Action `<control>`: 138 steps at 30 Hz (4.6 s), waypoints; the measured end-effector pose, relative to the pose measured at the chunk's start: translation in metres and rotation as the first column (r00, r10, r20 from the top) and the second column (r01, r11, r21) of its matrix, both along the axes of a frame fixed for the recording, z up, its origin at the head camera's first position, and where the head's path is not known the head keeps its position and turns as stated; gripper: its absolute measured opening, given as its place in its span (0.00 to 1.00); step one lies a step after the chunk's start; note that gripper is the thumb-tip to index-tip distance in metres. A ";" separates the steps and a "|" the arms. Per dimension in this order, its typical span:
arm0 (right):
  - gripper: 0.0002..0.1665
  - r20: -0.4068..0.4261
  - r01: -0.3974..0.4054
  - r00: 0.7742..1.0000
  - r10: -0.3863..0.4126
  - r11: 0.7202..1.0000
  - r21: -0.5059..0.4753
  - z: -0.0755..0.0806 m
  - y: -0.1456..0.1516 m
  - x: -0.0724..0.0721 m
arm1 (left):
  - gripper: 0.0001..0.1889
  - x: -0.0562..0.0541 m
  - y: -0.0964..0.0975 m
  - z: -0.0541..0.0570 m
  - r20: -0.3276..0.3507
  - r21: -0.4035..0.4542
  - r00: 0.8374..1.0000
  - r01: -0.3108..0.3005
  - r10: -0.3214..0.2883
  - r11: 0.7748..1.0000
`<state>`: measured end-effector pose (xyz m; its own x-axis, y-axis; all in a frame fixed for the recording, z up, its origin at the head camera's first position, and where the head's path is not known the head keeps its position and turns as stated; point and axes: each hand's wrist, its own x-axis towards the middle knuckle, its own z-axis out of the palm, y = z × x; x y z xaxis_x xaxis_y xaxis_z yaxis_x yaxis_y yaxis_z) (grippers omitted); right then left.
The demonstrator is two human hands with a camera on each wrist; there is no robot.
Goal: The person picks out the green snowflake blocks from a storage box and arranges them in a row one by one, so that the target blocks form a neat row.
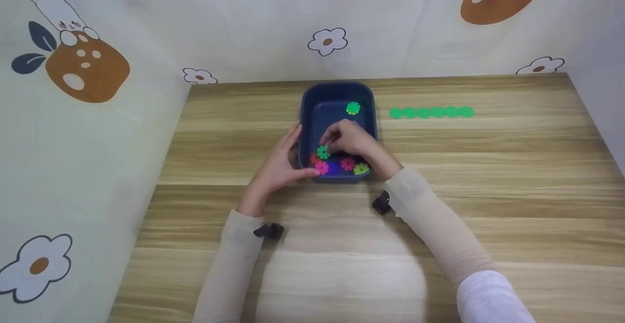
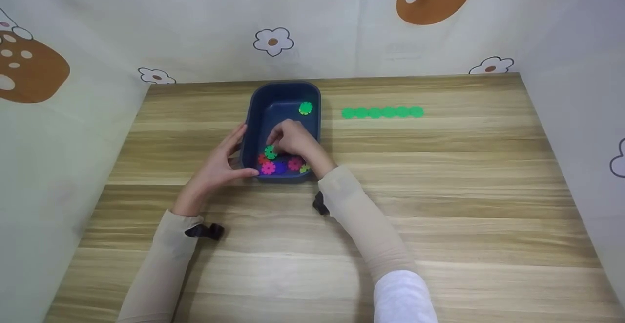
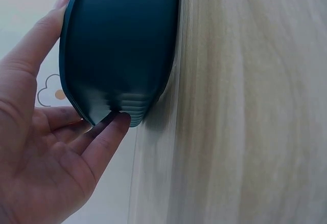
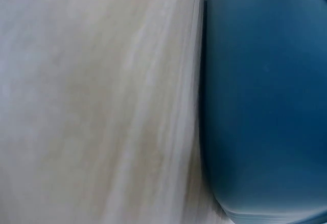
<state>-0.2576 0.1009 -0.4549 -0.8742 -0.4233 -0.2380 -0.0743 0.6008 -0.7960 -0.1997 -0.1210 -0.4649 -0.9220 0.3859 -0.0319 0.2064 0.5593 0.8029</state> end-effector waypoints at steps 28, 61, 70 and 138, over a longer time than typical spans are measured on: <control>0.12 -0.003 0.228 0.971 -0.238 0.936 -0.269 0.011 0.007 -0.001 | 0.58 0.000 0.000 0.002 0.005 -0.002 1.000 0.002 -0.002 1.000; 0.16 -0.055 0.414 0.886 -0.461 0.839 -0.354 0.050 0.084 -0.016 | 0.60 0.000 0.000 0.005 0.018 -0.023 1.000 -0.016 0.017 1.000; 0.13 -0.035 0.444 0.864 -0.502 0.792 -0.419 0.052 0.101 -0.018 | 0.61 -0.002 0.000 0.003 0.006 -0.016 1.000 -0.012 0.013 1.000; 0.13 0.333 0.834 0.487 -0.807 0.317 -0.451 0.015 0.285 0.009 | 0.61 0.000 0.000 0.002 0.019 -0.034 1.000 -0.018 0.019 0.999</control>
<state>-0.2490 0.3860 -0.4401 -0.8403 0.4532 -0.2974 0.2597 -0.1451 -0.9547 -0.1993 -0.1207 -0.4624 -0.9279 0.3675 -0.0623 0.1809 0.5901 0.7868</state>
